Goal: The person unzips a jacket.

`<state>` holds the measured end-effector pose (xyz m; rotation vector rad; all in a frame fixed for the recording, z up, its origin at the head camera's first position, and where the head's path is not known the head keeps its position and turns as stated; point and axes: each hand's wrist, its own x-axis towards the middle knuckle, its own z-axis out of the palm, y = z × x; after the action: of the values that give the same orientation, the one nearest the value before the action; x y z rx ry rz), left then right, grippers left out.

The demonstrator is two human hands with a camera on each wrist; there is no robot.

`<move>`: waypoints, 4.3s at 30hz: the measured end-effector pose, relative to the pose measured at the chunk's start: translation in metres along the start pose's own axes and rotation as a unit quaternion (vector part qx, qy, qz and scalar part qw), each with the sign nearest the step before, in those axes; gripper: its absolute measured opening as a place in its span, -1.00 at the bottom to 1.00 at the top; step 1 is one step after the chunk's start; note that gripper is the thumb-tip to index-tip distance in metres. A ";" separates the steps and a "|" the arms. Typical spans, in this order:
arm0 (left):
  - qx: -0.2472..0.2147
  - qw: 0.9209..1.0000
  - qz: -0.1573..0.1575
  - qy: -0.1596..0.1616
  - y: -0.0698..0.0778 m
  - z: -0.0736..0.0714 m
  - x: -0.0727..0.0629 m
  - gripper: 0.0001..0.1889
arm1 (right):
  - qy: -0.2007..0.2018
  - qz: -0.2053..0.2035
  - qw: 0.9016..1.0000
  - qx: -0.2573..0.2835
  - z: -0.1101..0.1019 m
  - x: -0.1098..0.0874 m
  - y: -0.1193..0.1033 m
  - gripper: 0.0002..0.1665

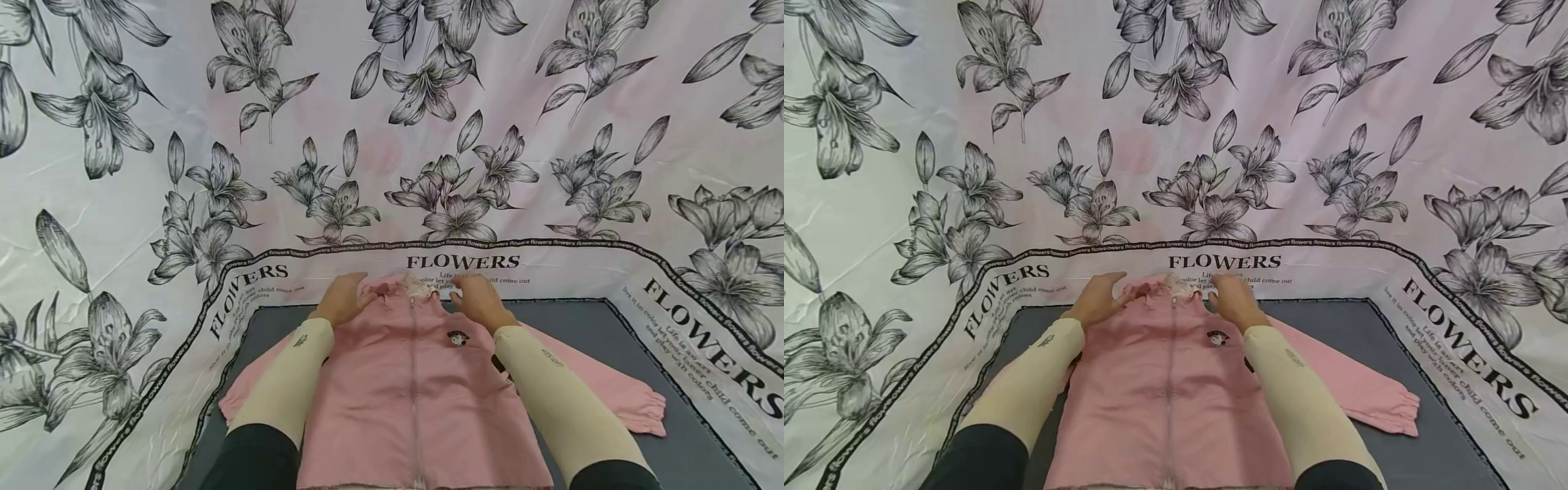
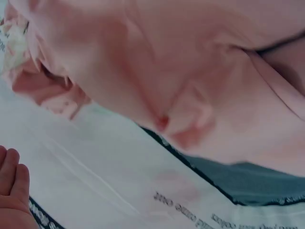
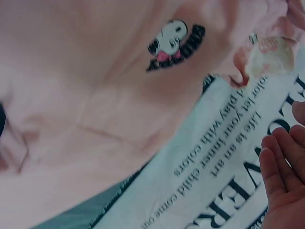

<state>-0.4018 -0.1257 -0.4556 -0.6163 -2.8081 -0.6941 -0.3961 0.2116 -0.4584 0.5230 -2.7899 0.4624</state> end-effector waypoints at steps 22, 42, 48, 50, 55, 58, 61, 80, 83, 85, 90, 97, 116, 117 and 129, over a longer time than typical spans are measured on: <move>-0.021 0.995 0.085 -0.051 -0.010 0.105 0.058 -0.43 | -0.051 0.008 0.998 0.029 0.063 0.024 0.004 -0.71; 0.094 0.979 -0.066 -0.170 0.019 0.108 0.069 -0.35 | -0.068 0.012 0.997 0.045 0.086 0.031 -0.007 -0.62; 0.098 0.985 -0.047 -0.133 0.015 0.109 0.068 -0.61 | -0.044 -0.014 0.997 0.058 0.088 0.030 -0.013 -0.72; 0.070 0.990 -0.029 -0.116 0.011 0.106 0.068 -0.65 | -0.025 -0.024 0.997 0.064 0.089 0.031 -0.016 -0.78; -0.063 0.995 0.035 -0.063 -0.012 0.114 0.076 -0.66 | 0.022 -0.067 0.995 0.071 0.087 0.034 -0.025 -0.86; -0.136 0.987 0.065 -0.053 -0.026 0.118 0.082 -0.67 | 0.043 -0.086 0.993 0.069 0.085 0.035 -0.031 -0.92; -0.183 0.979 0.061 -0.070 -0.023 0.107 0.083 -0.68 | 0.061 -0.093 0.991 0.068 0.081 0.035 -0.035 -0.91; -0.241 0.964 -0.112 0.030 0.042 0.054 0.064 -0.73 | 0.134 -0.117 0.984 0.028 0.053 0.025 -0.057 -0.88; -0.269 0.951 -0.139 0.068 0.049 0.049 0.065 -0.75 | 0.100 -0.123 0.987 0.019 0.052 0.017 -0.055 -0.79; -0.263 0.948 -0.147 0.099 0.054 0.046 0.067 -0.75 | 0.086 -0.124 0.988 0.017 0.052 0.012 -0.054 -0.74; -0.259 0.933 -0.192 0.157 0.067 0.030 0.069 -0.70 | 0.068 -0.133 0.989 0.014 0.055 0.002 -0.054 -0.71; -0.320 0.890 -0.273 0.175 0.076 0.010 0.067 -0.68 | 0.018 -0.162 0.987 0.014 0.052 -0.017 -0.060 -0.75; -0.576 0.710 -0.313 0.259 0.078 -0.032 0.071 -0.65 | -0.056 -0.245 0.968 -0.005 0.059 -0.065 -0.088 -0.74; -0.584 0.703 -0.308 0.264 0.079 -0.034 0.071 -0.65 | -0.060 -0.249 0.967 -0.010 0.059 -0.068 -0.089 -0.73; -0.634 0.653 -0.290 0.296 0.077 -0.045 0.073 -0.68 | -0.148 -0.300 0.941 -0.059 0.060 -0.109 -0.119 -0.87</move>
<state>-0.4306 -0.0593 -0.3654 0.4325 -1.4491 -2.4270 -0.2633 0.1185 -0.5164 1.4504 -2.6933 0.0832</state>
